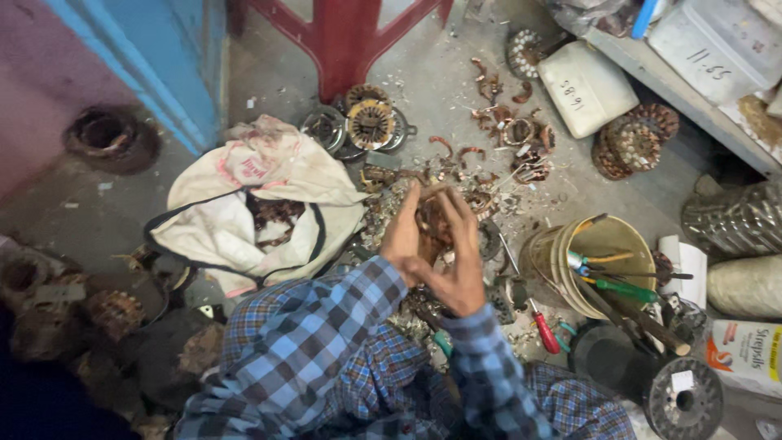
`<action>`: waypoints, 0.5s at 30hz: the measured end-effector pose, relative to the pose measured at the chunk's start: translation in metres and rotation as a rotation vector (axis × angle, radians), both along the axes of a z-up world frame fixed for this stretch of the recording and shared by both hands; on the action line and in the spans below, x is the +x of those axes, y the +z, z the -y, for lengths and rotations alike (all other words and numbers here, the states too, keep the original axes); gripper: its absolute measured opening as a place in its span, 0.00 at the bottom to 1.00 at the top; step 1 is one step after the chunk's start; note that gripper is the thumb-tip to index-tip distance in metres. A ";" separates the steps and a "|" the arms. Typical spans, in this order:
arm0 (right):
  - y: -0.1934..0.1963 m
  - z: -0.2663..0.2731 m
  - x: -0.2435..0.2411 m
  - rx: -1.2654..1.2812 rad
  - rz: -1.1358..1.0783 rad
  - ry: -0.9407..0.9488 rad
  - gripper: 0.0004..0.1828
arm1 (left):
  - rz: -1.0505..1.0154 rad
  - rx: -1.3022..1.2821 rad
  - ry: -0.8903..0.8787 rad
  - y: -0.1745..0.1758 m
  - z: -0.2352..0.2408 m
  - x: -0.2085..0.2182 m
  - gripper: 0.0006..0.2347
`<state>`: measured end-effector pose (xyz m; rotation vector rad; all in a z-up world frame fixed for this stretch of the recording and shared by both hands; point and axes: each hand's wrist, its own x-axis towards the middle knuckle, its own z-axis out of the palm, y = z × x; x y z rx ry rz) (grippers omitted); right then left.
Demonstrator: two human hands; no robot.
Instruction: The person disassembles small motor parts and sorts through copper wire and metal scraps on the floor, using pliers to pull pieces apart and placing components into a white bag.
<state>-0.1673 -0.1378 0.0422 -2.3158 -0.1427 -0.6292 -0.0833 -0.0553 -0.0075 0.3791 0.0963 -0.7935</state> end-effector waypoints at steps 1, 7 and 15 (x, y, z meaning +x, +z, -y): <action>-0.010 -0.003 0.002 0.099 0.018 -0.041 0.47 | 0.020 0.007 -0.001 -0.004 -0.001 0.000 0.27; -0.069 -0.009 0.023 1.178 -0.114 -0.021 0.39 | 0.488 0.629 -0.042 -0.007 -0.014 0.006 0.34; -0.075 -0.026 0.019 1.895 -0.342 0.157 0.37 | 1.211 1.698 0.134 0.068 -0.167 0.067 0.23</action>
